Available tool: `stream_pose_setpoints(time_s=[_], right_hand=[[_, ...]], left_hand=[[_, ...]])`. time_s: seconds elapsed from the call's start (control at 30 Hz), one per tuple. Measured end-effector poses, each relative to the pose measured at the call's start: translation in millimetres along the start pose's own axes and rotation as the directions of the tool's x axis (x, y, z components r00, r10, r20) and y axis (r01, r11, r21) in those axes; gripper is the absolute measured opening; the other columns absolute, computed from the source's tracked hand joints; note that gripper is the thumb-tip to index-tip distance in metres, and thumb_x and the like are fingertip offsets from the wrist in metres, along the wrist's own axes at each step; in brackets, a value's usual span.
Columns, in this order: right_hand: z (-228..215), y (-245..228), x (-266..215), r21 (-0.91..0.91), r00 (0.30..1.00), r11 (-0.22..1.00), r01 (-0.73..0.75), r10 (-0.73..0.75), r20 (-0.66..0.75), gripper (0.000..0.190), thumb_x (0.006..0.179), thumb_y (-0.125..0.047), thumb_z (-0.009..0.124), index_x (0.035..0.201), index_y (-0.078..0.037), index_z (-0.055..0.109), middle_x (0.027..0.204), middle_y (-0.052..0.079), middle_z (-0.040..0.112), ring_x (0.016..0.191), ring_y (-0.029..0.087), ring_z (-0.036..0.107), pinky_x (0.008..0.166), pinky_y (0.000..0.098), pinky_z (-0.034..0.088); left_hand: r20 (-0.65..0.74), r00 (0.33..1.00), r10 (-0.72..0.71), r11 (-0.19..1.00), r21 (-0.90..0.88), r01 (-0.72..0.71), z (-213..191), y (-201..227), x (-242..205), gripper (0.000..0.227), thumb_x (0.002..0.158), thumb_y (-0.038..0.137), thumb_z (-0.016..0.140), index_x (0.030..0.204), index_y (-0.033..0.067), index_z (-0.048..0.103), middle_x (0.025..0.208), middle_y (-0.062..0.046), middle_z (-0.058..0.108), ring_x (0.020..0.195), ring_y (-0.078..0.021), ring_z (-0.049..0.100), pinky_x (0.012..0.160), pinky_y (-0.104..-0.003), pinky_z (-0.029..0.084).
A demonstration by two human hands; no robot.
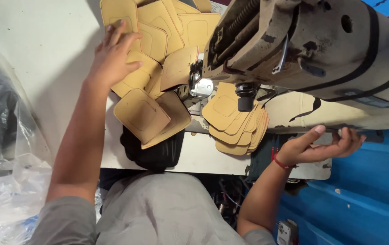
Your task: The person uses a sewing machine to stitch light brown cardboard templates onto black fabric pieces. They repeatedly pick up a template, align it with a fabric piece, and feed the assembly through the machine. The person also retrieves additional black fabric pieces from a plastic bag on the table.
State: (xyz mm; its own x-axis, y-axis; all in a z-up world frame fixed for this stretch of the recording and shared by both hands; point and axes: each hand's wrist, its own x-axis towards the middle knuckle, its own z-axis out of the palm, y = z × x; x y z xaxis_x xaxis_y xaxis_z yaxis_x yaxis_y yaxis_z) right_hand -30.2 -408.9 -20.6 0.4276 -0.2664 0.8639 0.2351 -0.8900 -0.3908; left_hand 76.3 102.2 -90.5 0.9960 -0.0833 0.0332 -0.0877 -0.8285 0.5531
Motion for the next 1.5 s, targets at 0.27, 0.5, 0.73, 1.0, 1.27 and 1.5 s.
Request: stream_pose_setpoints(time_s=[0.27,0.5,0.73,1.0,1.27,1.5], right_hand=[[-18.1,-85.8,-16.7,-0.011,0.977,0.998,-0.056,0.057,0.205,0.037,0.115,-0.027,0.058,0.141,-0.002,0.052,0.153,0.018,0.040,0.147,0.032,0.039,0.120,0.0443,0.042],[17.6,-168.5,-107.5,0.238,0.221,0.922,-0.307,-0.174,0.960,0.068,0.092,-0.033,0.076,0.142,0.004,0.048,0.134,0.023,0.057,0.122,0.039,0.056,0.104,0.0450,0.046],[29.2,-194.3,-114.0,0.176,0.223,0.865,-0.470,-0.077,0.972,0.094,0.083,-0.041,0.083,0.150,0.003,0.033,0.135,0.026,0.055,0.126,0.040,0.055,0.105,0.0434,0.046],[20.9,-174.1,-129.8,0.097,0.162,0.584,-0.806,0.060,0.985,0.094,0.082,-0.016,0.083,0.155,0.000,0.025,0.143,0.019,0.057,0.133,0.024,0.057,0.111,0.0349,0.046],[21.2,-160.0,-141.6,0.157,0.171,0.317,-0.935,0.015,0.985,0.076,0.092,-0.003,0.073,0.154,0.000,0.028,0.140,0.014,0.055,0.129,0.021,0.056,0.109,0.0344,0.048],[27.3,-153.0,-145.8,0.113,0.162,0.378,-0.919,0.100,0.982,0.078,0.086,-0.004,0.076,0.151,-0.001,0.031,0.130,0.015,0.060,0.120,0.020,0.060,0.106,0.0339,0.049]], left_hand=[[-0.253,0.948,-0.191,0.977,-0.144,0.158,-0.8,57.6,-103.0,0.061,0.101,0.029,0.072,0.152,0.0078,0.046,0.153,-0.015,0.046,0.140,-0.0340,0.048,0.110,-0.052,0.043],[-0.183,0.929,-0.323,0.771,-0.621,0.146,48.9,66.8,-213.6,0.070,0.104,0.025,0.066,0.160,0.0055,0.029,0.155,-0.019,0.036,0.140,-0.0323,0.044,0.119,-0.042,0.039],[-0.167,0.973,-0.161,0.678,-0.735,-0.014,52.4,102.5,-228.5,0.110,0.090,0.021,0.077,0.166,0.0085,-0.002,0.173,-0.022,0.001,0.159,-0.0377,0.013,0.129,-0.047,0.017],[-0.207,0.977,-0.050,0.982,-0.191,0.010,43.8,131.0,-216.7,0.106,0.073,0.040,0.090,0.157,0.0186,0.029,0.166,-0.021,0.012,0.155,-0.0419,0.009,0.123,-0.055,0.009],[-0.104,0.937,0.335,0.940,-0.029,-0.339,21.4,131.5,-174.5,0.084,0.079,0.041,0.085,0.150,0.0162,0.048,0.160,-0.021,0.033,0.149,-0.0405,0.030,0.121,-0.055,0.022],[-0.278,0.896,0.348,0.908,-0.138,-0.395,6.1,102.1,-182.3,0.037,0.084,0.002,0.077,0.117,0.0076,0.062,0.124,-0.011,0.072,0.116,-0.0283,0.069,0.101,-0.041,0.054]])
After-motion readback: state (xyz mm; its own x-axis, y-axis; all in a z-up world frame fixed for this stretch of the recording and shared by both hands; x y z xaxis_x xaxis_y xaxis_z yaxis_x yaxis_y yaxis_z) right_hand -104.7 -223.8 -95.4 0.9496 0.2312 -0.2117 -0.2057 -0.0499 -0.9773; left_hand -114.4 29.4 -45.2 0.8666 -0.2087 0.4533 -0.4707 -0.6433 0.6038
